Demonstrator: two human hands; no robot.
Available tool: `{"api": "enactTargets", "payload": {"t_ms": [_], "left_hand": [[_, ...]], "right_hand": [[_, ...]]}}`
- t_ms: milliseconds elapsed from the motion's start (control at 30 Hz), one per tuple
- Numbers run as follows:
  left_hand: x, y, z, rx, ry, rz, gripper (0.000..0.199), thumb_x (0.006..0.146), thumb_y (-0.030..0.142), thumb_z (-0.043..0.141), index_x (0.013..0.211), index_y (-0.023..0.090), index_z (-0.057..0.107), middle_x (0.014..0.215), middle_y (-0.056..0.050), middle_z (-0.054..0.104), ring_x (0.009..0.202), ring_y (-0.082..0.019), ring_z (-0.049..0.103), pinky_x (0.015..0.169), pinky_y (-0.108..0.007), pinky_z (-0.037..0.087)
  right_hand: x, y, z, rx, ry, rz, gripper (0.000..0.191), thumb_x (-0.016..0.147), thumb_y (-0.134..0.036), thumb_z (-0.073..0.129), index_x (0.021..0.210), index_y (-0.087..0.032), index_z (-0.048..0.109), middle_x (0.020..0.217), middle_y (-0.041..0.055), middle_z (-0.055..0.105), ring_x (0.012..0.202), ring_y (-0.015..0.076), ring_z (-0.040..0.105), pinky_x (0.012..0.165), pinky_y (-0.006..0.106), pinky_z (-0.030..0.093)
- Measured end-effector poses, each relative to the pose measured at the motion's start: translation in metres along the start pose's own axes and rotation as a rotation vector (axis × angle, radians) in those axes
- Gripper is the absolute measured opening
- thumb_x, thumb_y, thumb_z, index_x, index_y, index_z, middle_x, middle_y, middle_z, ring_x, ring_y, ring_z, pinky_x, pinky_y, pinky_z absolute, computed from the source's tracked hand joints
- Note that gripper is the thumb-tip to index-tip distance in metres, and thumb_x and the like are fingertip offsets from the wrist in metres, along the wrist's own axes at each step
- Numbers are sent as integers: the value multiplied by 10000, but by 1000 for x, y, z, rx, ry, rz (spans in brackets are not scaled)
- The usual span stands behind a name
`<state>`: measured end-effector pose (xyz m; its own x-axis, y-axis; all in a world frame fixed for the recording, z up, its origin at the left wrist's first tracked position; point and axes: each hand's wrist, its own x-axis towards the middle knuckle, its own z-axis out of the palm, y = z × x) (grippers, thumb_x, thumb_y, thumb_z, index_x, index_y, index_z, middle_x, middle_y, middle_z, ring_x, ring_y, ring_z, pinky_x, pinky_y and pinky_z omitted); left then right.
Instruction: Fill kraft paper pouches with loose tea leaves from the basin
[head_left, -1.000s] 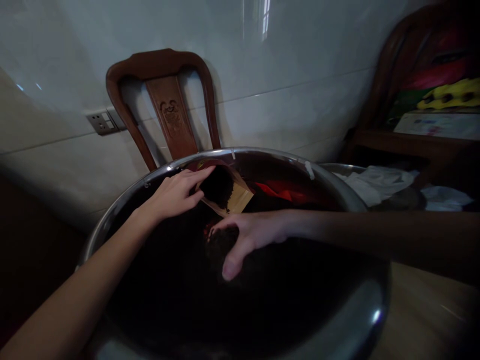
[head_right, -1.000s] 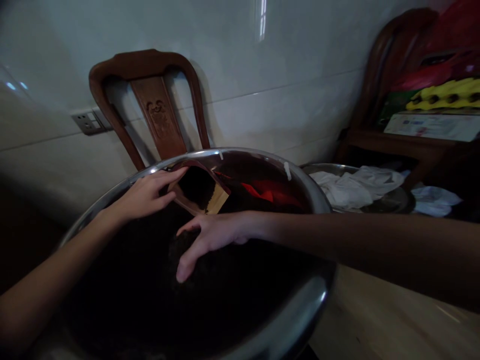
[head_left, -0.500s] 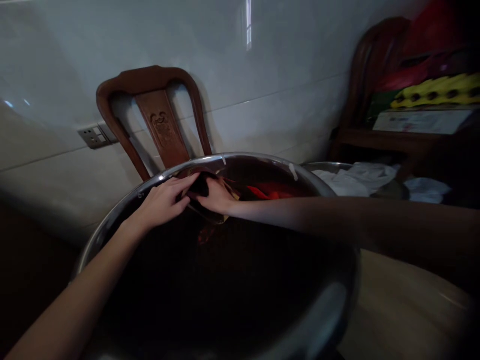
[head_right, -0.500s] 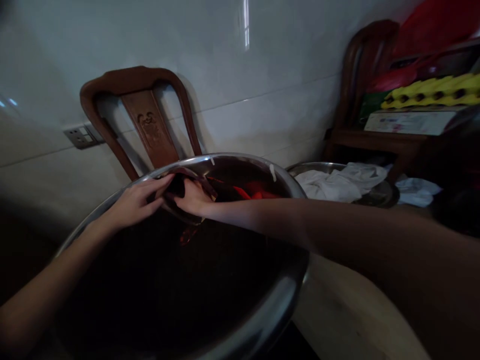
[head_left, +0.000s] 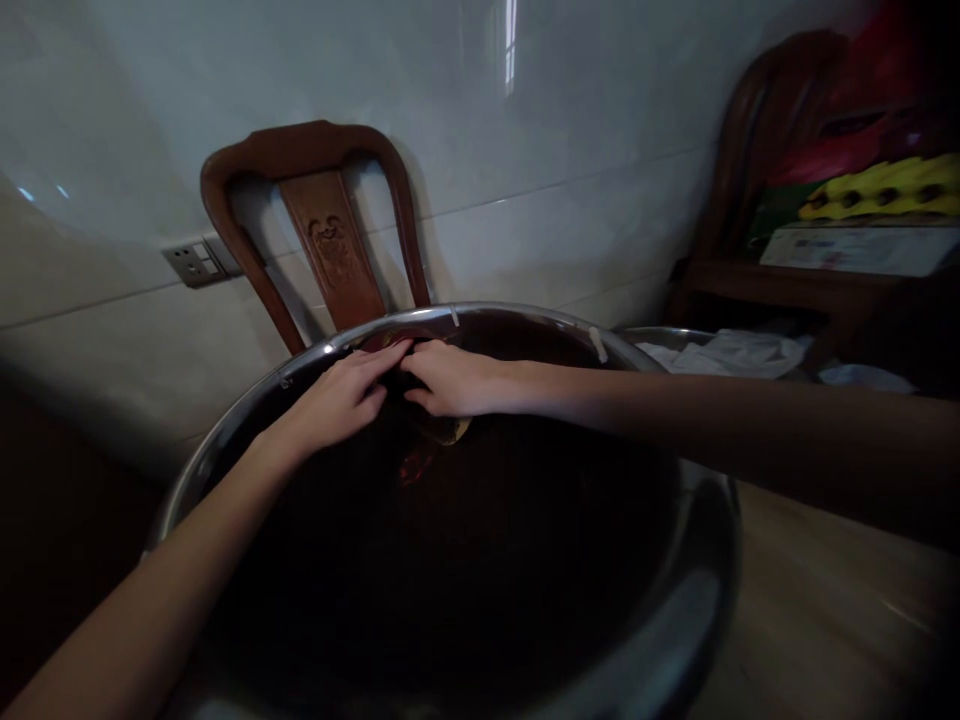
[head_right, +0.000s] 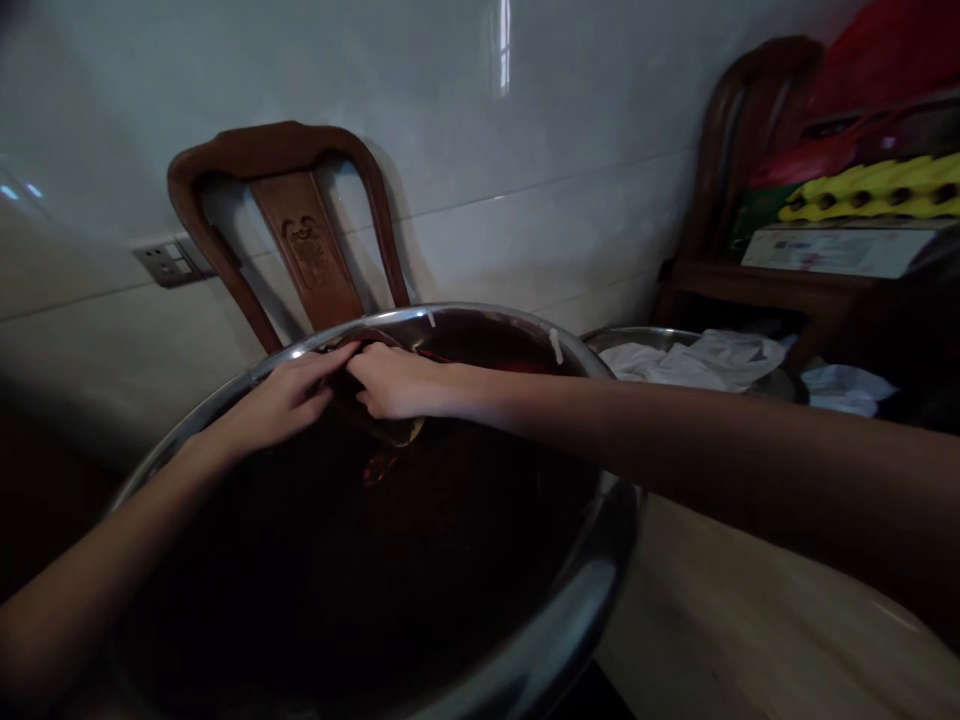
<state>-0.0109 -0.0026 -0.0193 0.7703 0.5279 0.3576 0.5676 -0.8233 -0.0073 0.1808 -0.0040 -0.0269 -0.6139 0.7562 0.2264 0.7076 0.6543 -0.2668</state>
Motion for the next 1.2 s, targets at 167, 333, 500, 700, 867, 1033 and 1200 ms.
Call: {"api": "enactTargets", "payload": {"t_ms": [167,333,500,700,867,1033,1200], "left_hand": [[1,3,2,-21,52,17,635,816,34,359,1438,143,294,1398,-106,458,1253,-210,473,1059,-430,406],[0,-5,0,3,114,44,692,781,-14,344,1444,176,290,1461,-91,373,1316,-196,408,1108,-409,348],[0,-12,-6,67,264,-28,641,752,-29,355,1359,153,449,1406,-88,451,1288,-197,445,1100,-411,363],[3,-2,-9,74,319,-104,489,829,23,366,1276,110,541,1278,-105,576,1161,-208,571,1024,-385,461],[3,4,-8,80,310,-108,522,818,-7,367,1307,113,505,1292,-92,568,1151,-200,579,1016,-354,473],[4,5,-8,58,275,-92,573,784,-43,378,1322,122,486,1290,-82,571,1144,-202,583,1002,-361,482],[4,2,-5,46,296,-61,568,785,-43,378,1301,150,517,1309,-58,557,1161,-194,571,1017,-354,467]], "right_hand": [[-10,-2,5,-51,-238,-31,223,830,-200,466,915,-138,663,894,121,609,643,147,551,572,290,388],[-1,13,12,-121,-175,-75,301,835,-232,469,1069,-136,635,1004,156,606,783,214,594,605,305,399],[22,37,-24,-118,22,-161,366,782,-173,539,1133,-95,613,981,112,641,810,171,574,708,285,412],[28,27,-40,-7,10,-77,213,799,-261,567,910,-117,677,751,44,614,633,110,505,606,260,369],[13,9,-13,-83,-191,-68,309,786,-258,530,1063,-148,614,902,87,625,675,150,543,555,277,366],[17,21,3,-290,-171,-111,555,722,-260,626,1255,-161,507,1084,143,592,886,254,584,666,334,414],[27,32,-9,-177,-66,-114,318,711,-219,650,1014,-128,609,985,107,623,849,210,589,638,288,418]]}}
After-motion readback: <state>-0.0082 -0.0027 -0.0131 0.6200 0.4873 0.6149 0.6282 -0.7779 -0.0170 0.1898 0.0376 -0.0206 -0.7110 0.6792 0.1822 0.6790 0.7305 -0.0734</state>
